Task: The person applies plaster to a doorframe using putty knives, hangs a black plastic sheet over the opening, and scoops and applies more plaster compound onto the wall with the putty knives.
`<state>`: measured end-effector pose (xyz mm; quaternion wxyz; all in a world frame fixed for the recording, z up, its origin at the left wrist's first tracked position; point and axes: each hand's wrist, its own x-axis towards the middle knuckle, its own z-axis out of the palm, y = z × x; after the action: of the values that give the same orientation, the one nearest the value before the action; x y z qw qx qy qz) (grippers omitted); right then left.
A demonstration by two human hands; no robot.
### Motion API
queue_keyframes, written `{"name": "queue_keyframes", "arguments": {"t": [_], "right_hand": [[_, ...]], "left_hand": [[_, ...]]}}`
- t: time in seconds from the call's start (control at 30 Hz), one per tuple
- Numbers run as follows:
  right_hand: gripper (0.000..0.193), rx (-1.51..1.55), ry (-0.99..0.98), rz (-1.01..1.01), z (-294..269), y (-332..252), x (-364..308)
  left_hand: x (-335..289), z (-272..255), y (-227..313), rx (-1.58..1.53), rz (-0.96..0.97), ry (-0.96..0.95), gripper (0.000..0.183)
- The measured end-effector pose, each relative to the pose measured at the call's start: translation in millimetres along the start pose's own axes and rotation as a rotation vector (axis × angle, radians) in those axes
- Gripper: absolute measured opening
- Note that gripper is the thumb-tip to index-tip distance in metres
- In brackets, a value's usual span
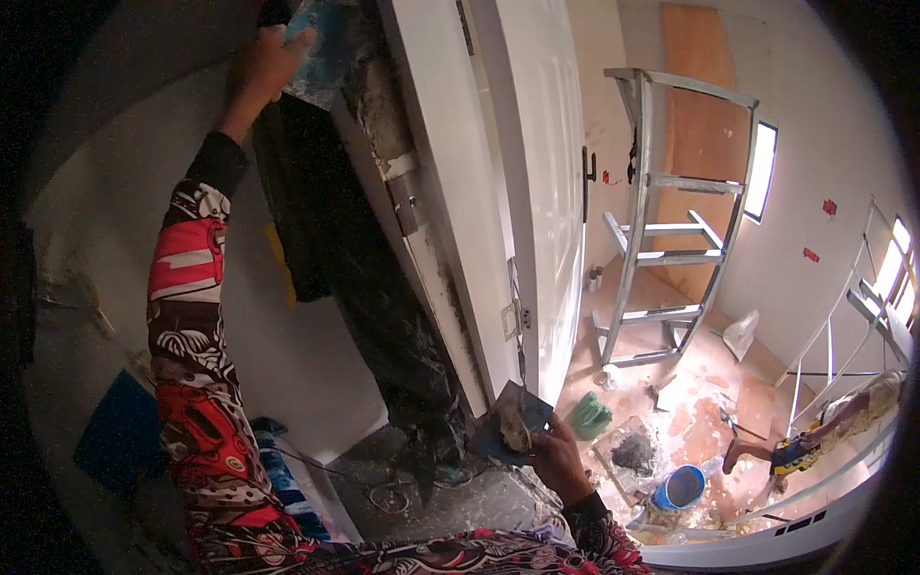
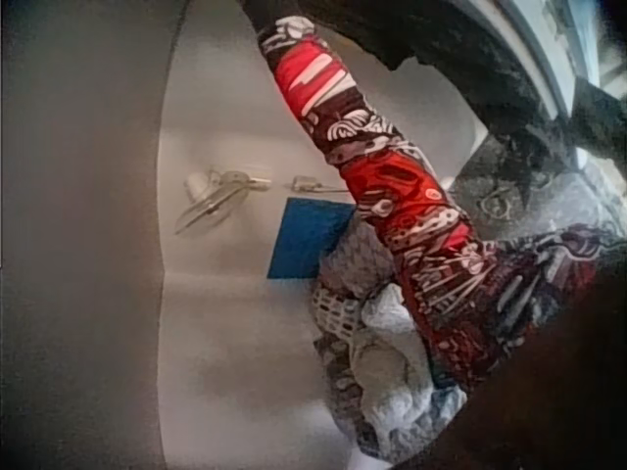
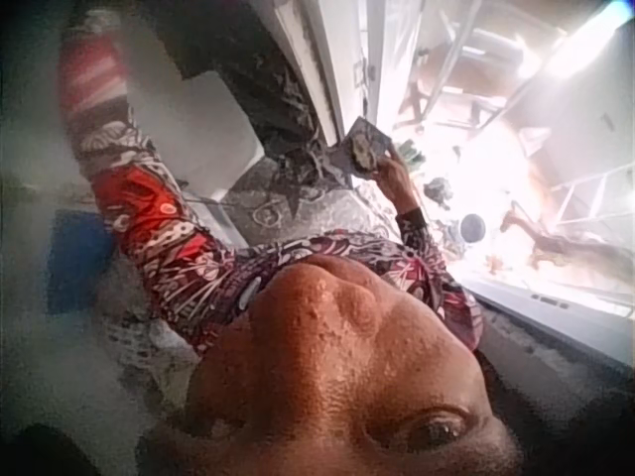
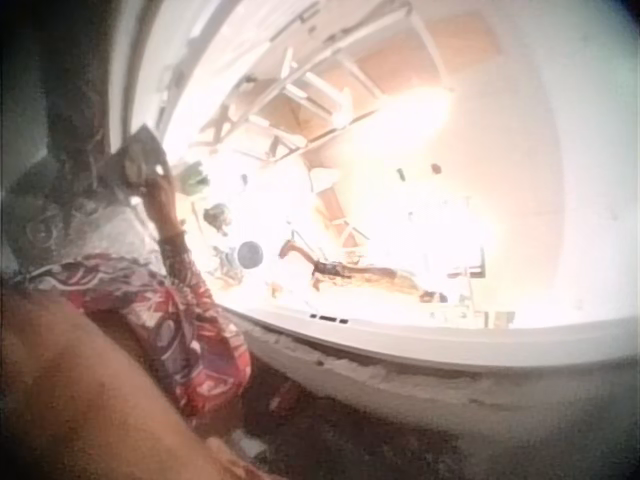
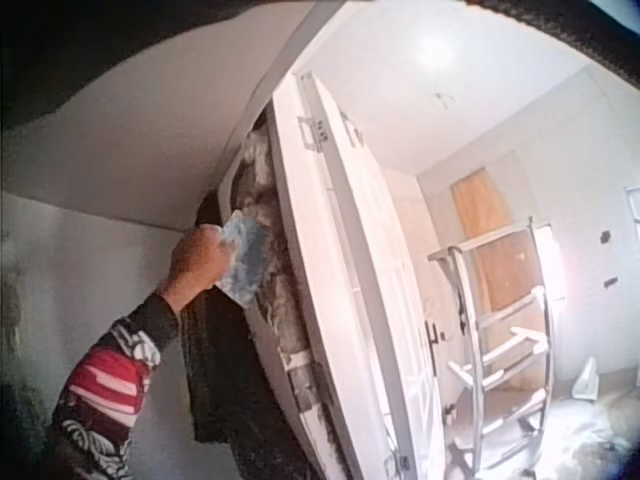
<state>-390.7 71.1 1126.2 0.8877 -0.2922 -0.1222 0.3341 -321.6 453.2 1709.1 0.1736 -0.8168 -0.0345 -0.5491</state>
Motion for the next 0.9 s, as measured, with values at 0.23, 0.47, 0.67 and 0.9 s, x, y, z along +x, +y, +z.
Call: {"name": "queue_keyframes", "arguments": {"t": [0.23,0.47,0.67,0.9], "right_hand": [[0.056,0.005,0.069,-0.027,-15,-7,-7],[0.055,-0.016,-0.014,-0.050,-9,6,5],[0.053,0.016,-0.034,-0.043,-6,3,4],[0.051,0.018,-0.032,-0.027,-11,6,9]], "left_hand": [[-6,-29,54,-0.036,0.235,0.308,0.037],[-15,-61,63,-0.060,0.216,0.223,0.032],[-15,-56,62,-0.081,0.054,0.081,0.036],[-6,-39,26,-0.167,0.131,-0.145,0.039]]}}
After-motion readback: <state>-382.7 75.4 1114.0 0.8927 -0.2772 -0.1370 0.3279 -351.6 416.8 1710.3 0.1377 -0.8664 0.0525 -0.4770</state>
